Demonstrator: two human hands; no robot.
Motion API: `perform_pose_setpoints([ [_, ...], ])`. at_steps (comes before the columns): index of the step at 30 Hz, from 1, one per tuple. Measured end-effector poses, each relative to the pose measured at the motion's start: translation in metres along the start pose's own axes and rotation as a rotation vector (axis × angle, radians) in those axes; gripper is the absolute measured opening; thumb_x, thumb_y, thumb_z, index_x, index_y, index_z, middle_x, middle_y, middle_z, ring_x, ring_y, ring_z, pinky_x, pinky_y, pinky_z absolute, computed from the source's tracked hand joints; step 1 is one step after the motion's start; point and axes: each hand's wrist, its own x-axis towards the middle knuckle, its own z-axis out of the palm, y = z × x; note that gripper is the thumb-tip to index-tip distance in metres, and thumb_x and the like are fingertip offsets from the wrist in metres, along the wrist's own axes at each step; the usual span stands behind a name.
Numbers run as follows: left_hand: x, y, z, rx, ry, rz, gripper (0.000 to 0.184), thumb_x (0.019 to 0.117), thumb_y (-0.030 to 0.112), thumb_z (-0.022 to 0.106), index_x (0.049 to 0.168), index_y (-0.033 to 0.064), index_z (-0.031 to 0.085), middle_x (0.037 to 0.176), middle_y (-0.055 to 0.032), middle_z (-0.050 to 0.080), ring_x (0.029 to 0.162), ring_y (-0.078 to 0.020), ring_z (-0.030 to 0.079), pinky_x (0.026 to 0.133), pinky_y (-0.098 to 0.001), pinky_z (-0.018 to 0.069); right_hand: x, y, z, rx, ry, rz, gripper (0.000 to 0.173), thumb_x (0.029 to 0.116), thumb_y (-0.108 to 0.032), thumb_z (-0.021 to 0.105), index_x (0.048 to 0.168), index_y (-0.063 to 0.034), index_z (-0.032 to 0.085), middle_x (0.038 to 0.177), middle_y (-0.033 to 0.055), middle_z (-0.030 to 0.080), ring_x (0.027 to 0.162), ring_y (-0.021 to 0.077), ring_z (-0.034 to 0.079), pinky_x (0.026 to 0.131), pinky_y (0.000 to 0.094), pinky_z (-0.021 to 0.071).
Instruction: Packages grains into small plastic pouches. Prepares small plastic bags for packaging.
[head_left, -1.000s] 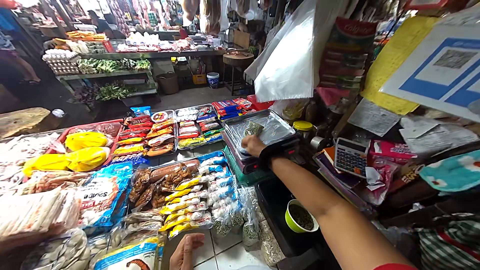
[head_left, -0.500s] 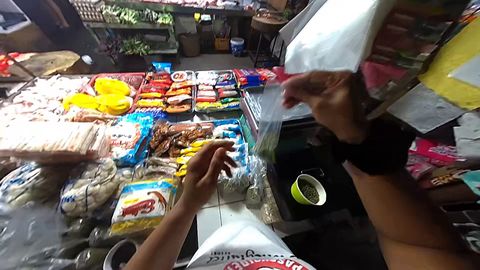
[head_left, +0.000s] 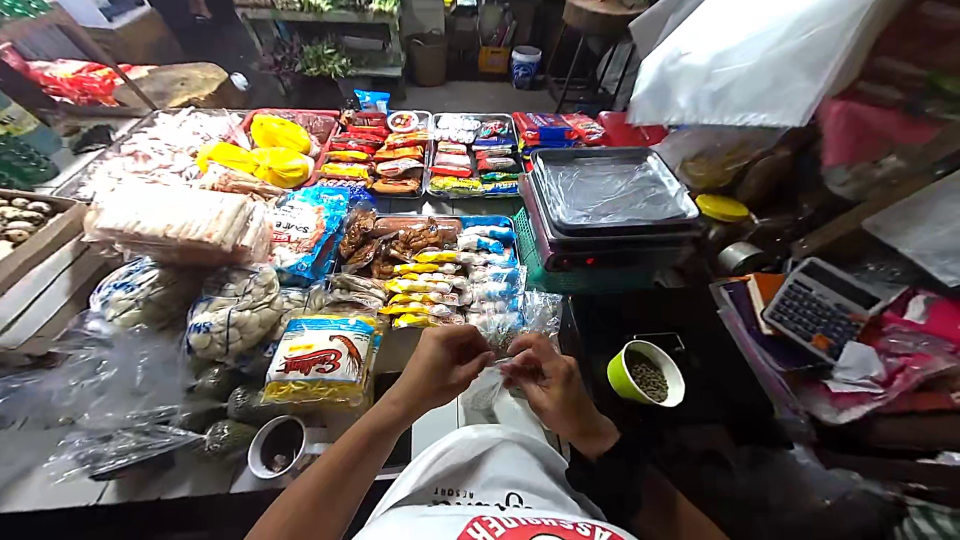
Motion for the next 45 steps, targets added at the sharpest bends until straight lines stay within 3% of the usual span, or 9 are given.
perform_pose_setpoints([
  [6, 0.001, 0.012, -0.003, 0.100, 0.240, 0.214, 0.013, 0.0924, 0.013, 0.067, 0.092, 0.0016, 0.072, 0.079, -0.0015, 0.072, 0.065, -0.0002, 0.065, 0.060, -0.0160, 0.0550, -0.002, 0.006, -0.012, -0.224, -0.015, -0.222, 0.014, 0.0974, -0.010, 0.064, 0.095, -0.0016, 0.075, 0.090, 0.0096, 0.073, 0.087, 0.0119, 0.070, 0.084, 0.0213, 0.0566],
  [10, 0.004, 0.020, -0.007, 0.257, -0.090, 0.087, 0.028, 0.0924, 0.023, 0.074, 0.111, 0.0024, 0.073, 0.106, -0.0111, 0.075, 0.093, -0.0195, 0.073, 0.082, -0.0378, 0.0605, 0.000, 0.002, -0.016, -0.228, 0.025, -0.263, 0.014, 0.0973, -0.010, 0.066, 0.096, -0.0027, 0.078, 0.096, 0.0107, 0.074, 0.093, 0.0113, 0.070, 0.087, 0.0197, 0.0557],
  [16, 0.007, 0.012, -0.002, 0.076, -0.080, -0.027, 0.009, 0.0890, 0.012, 0.075, 0.089, 0.0038, 0.075, 0.078, -0.0006, 0.073, 0.066, -0.0010, 0.067, 0.066, -0.0187, 0.0577, -0.004, 0.005, -0.023, -0.258, 0.085, -0.289, 0.012, 0.0959, -0.012, 0.070, 0.098, -0.0072, 0.081, 0.105, 0.0133, 0.073, 0.092, 0.0103, 0.070, 0.085, 0.0189, 0.0576],
  [23, 0.004, 0.003, -0.010, 0.026, -0.287, 0.138, 0.018, 0.0958, 0.009, 0.063, 0.113, 0.0087, 0.070, 0.102, -0.0057, 0.060, 0.071, -0.0048, 0.063, 0.060, -0.0199, 0.0583, -0.009, 0.008, -0.022, -0.199, 0.119, -0.285, 0.010, 0.0949, -0.013, 0.072, 0.097, -0.0099, 0.081, 0.109, 0.0166, 0.070, 0.091, 0.0131, 0.069, 0.079, 0.0228, 0.0592],
  [29, 0.003, 0.009, -0.005, 0.375, -0.179, 0.267, 0.018, 0.0813, 0.008, 0.057, 0.084, 0.0137, 0.074, 0.094, -0.0054, 0.061, 0.077, -0.0098, 0.062, 0.066, -0.0266, 0.0560, -0.008, 0.000, -0.026, -0.193, 0.043, -0.330, 0.009, 0.0929, -0.010, 0.072, 0.092, -0.0065, 0.080, 0.110, 0.0208, 0.070, 0.096, 0.0213, 0.070, 0.080, 0.0276, 0.0596],
  [32, 0.008, 0.009, -0.017, 0.297, -0.189, 0.230, 0.019, 0.0835, 0.008, 0.059, 0.100, 0.0091, 0.067, 0.102, -0.0036, 0.068, 0.065, -0.0074, 0.065, 0.054, -0.0269, 0.0586, -0.009, 0.002, -0.031, -0.229, 0.049, -0.353, 0.010, 0.0926, -0.008, 0.071, 0.093, -0.0068, 0.081, 0.100, 0.0169, 0.071, 0.095, 0.0224, 0.069, 0.082, 0.0298, 0.0584],
  [35, 0.016, 0.000, -0.021, 0.178, -0.299, 0.256, 0.030, 0.1000, 0.028, 0.058, 0.126, 0.0165, 0.069, 0.114, 0.0038, 0.073, 0.077, -0.0003, 0.068, 0.069, -0.0212, 0.0601, -0.008, 0.007, -0.030, -0.252, 0.060, -0.383, 0.013, 0.0924, -0.006, 0.068, 0.094, -0.0068, 0.081, 0.086, 0.0111, 0.072, 0.088, 0.0228, 0.068, 0.081, 0.0340, 0.0557],
  [40, 0.020, -0.007, 0.001, 0.284, -0.229, 0.250, 0.030, 0.0960, 0.033, 0.059, 0.091, 0.0095, 0.077, 0.073, 0.0037, 0.071, 0.061, -0.0009, 0.063, 0.058, -0.0234, 0.0538, -0.005, 0.002, -0.021, -0.337, 0.033, -0.448, 0.012, 0.0917, 0.000, 0.065, 0.091, 0.0000, 0.077, 0.080, 0.0117, 0.072, 0.086, 0.0257, 0.070, 0.082, 0.0349, 0.0561],
  [45, 0.017, 0.007, -0.013, 0.145, -0.353, 0.080, 0.020, 0.0850, 0.014, 0.077, 0.101, 0.0032, 0.076, 0.087, -0.0032, 0.076, 0.074, -0.0086, 0.074, 0.066, -0.0284, 0.0636, -0.005, -0.001, -0.028, -0.351, -0.026, -0.428, 0.014, 0.0928, -0.001, 0.065, 0.093, -0.0054, 0.079, 0.088, 0.0093, 0.076, 0.097, 0.0268, 0.071, 0.086, 0.0385, 0.0564],
])
